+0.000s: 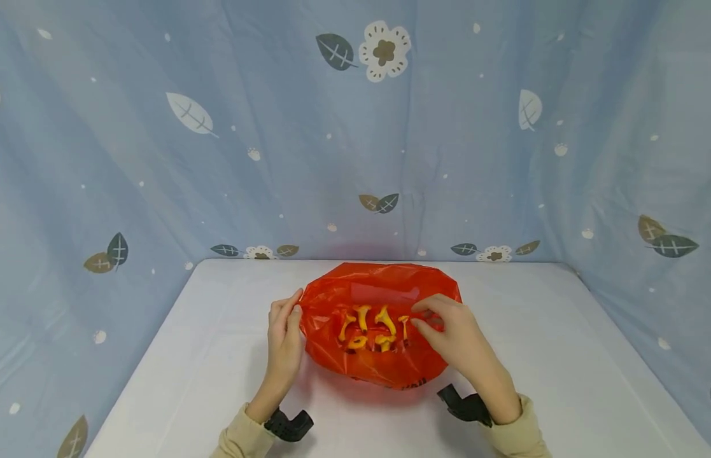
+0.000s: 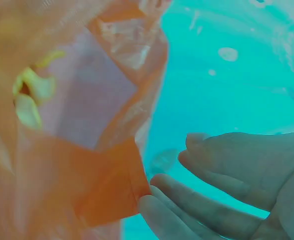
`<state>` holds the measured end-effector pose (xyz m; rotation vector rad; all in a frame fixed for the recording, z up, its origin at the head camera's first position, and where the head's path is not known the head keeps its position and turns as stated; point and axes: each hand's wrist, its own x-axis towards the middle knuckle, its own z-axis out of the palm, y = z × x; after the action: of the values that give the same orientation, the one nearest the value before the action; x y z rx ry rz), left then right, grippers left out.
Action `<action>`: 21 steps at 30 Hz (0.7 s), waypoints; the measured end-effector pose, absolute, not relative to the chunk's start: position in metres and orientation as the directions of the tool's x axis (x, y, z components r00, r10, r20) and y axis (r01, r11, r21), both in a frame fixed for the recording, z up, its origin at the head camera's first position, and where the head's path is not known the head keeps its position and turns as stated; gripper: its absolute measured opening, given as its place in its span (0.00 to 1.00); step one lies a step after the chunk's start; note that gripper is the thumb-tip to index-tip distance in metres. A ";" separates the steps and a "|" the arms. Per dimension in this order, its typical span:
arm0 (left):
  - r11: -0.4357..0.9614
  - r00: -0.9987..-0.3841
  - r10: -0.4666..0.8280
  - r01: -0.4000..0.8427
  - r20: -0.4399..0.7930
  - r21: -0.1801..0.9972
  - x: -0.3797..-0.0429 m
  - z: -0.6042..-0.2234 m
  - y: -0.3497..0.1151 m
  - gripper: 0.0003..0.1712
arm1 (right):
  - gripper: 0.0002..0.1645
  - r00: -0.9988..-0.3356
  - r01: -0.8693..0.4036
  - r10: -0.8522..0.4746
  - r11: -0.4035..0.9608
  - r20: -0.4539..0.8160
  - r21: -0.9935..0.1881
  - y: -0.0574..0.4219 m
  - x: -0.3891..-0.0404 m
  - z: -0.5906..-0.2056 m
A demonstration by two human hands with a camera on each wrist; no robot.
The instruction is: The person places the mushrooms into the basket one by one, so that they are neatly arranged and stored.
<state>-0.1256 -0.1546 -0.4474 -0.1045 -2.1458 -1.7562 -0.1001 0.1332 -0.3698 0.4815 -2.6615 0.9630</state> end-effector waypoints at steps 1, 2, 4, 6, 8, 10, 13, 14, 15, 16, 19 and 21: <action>0.227 -0.929 -0.172 0.287 0.328 0.931 -0.126 -0.446 -0.156 0.23 | 0.12 -0.902 -0.407 -0.218 0.719 0.373 -0.564 0.136 -0.099 -0.366; 0.233 -0.927 -0.173 0.292 0.334 0.928 -0.127 -0.445 -0.157 0.23 | 0.11 -0.892 -0.423 -0.222 0.714 0.393 -0.558 0.140 -0.098 -0.361; 0.248 -0.920 -0.175 0.303 0.350 0.920 -0.129 -0.442 -0.161 0.22 | 0.11 -0.872 -0.453 -0.227 0.710 0.434 -0.539 0.147 -0.097 -0.353; 0.257 -0.914 -0.175 0.316 0.365 0.913 -0.129 -0.437 -0.165 0.22 | 0.12 -0.845 -0.484 -0.226 0.710 0.485 -0.512 0.155 -0.096 -0.346; 0.273 -0.904 -0.179 0.334 0.389 0.902 -0.130 -0.431 -0.169 0.22 | 0.13 -0.803 -0.523 -0.228 0.711 0.550 -0.469 0.163 -0.097 -0.341; 0.278 -0.894 -0.181 0.354 0.410 0.893 -0.131 -0.425 -0.175 0.22 | 0.15 -0.764 -0.556 -0.227 0.708 0.604 -0.435 0.173 -0.097 -0.338; 0.287 -0.876 -0.187 0.385 0.445 0.877 -0.132 -0.417 -0.184 0.22 | 0.16 -0.710 -0.590 -0.220 0.704 0.670 -0.395 0.187 -0.098 -0.337; 0.289 -0.869 -0.189 0.396 0.457 0.872 -0.133 -0.414 -0.188 0.22 | 0.17 -0.697 -0.596 -0.214 0.703 0.685 -0.387 0.193 -0.098 -0.338; 0.297 -0.861 -0.191 0.407 0.471 0.864 -0.133 -0.412 -0.191 0.22 | 0.17 -0.683 -0.603 -0.207 0.700 0.700 -0.382 0.198 -0.098 -0.338; 0.305 -0.852 -0.195 0.418 0.486 0.856 -0.133 -0.409 -0.194 0.22 | 0.18 -0.670 -0.608 -0.199 0.700 0.716 -0.374 0.202 -0.098 -0.339; 0.352 -0.811 -0.203 0.463 0.549 0.813 -0.133 -0.400 -0.204 0.22 | 0.21 -0.626 -0.626 -0.178 0.695 0.759 -0.353 0.216 -0.099 -0.342; 0.402 -0.768 -0.198 0.503 0.609 0.765 -0.133 -0.396 -0.211 0.22 | 0.22 -0.593 -0.638 -0.159 0.690 0.790 -0.340 0.225 -0.101 -0.346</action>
<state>-0.1330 -0.2114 -0.3958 -0.2592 -2.0206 -1.4092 -0.1013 0.2254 -0.3460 0.6083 -2.1311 0.7978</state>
